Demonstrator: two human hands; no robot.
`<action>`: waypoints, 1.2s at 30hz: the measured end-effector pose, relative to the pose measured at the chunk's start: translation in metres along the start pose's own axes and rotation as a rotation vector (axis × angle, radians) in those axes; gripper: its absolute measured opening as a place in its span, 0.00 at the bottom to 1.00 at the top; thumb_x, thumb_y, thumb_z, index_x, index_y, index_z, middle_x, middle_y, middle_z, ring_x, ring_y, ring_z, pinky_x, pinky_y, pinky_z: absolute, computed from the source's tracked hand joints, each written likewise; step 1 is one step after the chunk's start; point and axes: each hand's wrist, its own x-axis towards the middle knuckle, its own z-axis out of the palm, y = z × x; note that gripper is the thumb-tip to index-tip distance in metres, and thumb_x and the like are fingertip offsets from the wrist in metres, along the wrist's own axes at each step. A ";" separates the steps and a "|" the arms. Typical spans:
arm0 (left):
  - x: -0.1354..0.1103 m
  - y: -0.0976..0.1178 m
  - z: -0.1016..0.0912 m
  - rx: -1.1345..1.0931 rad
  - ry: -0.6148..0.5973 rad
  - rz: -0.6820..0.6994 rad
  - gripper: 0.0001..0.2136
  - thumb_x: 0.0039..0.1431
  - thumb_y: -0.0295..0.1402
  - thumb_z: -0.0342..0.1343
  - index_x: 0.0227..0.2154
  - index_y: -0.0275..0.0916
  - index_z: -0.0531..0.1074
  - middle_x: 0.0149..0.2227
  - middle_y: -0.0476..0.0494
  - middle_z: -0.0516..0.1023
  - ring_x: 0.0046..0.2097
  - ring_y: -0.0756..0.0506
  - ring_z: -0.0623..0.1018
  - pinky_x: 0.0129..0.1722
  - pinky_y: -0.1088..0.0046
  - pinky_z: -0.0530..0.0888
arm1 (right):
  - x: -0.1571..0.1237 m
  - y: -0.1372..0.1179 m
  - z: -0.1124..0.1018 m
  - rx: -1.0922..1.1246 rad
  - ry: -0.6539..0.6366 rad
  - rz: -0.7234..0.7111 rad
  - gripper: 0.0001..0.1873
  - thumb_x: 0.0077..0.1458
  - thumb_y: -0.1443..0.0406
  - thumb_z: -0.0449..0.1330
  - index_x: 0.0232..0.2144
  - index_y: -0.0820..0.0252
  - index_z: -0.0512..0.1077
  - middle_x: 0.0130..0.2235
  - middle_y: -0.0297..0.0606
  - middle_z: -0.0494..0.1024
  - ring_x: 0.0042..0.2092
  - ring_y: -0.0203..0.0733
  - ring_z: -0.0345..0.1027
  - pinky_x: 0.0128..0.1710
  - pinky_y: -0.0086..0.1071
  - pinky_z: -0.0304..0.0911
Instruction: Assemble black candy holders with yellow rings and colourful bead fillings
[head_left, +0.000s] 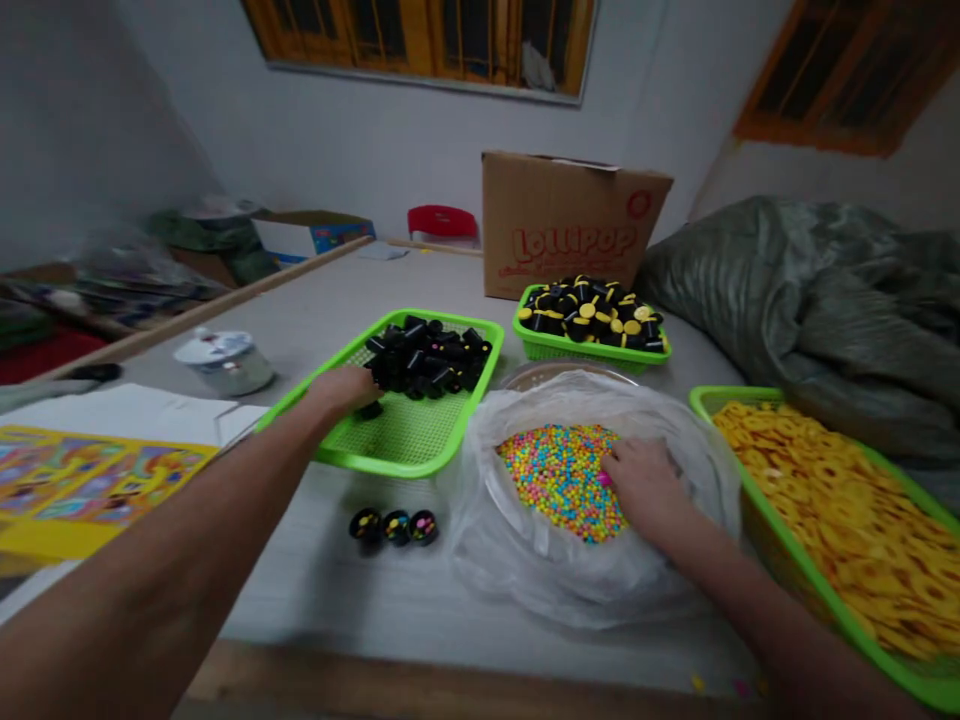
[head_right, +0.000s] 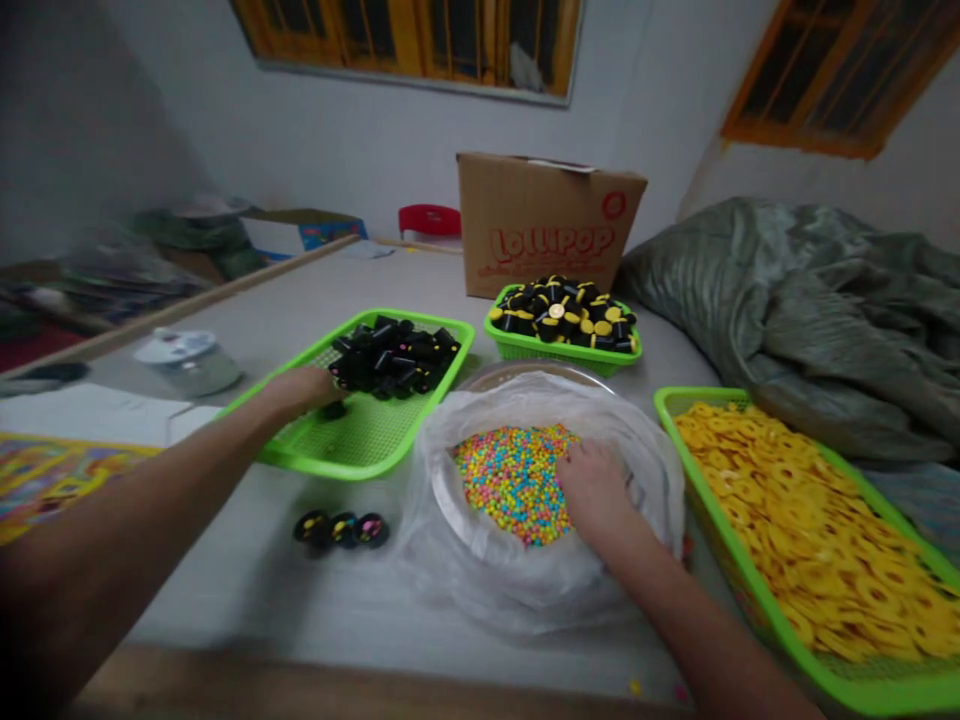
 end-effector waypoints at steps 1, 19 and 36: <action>0.004 0.001 0.005 0.002 -0.025 -0.012 0.15 0.49 0.41 0.57 0.27 0.30 0.75 0.24 0.37 0.76 0.37 0.35 0.76 0.37 0.65 0.72 | 0.003 -0.003 0.003 0.097 -0.014 -0.019 0.12 0.54 0.72 0.51 0.33 0.65 0.75 0.39 0.50 0.75 0.46 0.51 0.64 0.46 0.41 0.55; -0.151 0.147 -0.007 -0.966 -0.177 0.602 0.16 0.46 0.35 0.60 0.39 0.38 0.72 0.40 0.44 0.77 0.40 0.45 0.76 0.43 0.67 0.73 | 0.003 0.004 0.012 1.070 0.018 -0.005 0.10 0.48 0.63 0.61 0.36 0.60 0.72 0.38 0.38 0.77 0.40 0.40 0.70 0.43 0.36 0.65; -0.149 0.213 0.050 -0.606 -0.149 0.814 0.10 0.49 0.32 0.58 0.36 0.37 0.72 0.36 0.44 0.77 0.37 0.44 0.74 0.36 0.71 0.69 | -0.031 0.003 -0.012 -0.002 0.510 -0.286 0.14 0.58 0.72 0.51 0.44 0.61 0.71 0.42 0.45 0.74 0.43 0.47 0.64 0.43 0.40 0.59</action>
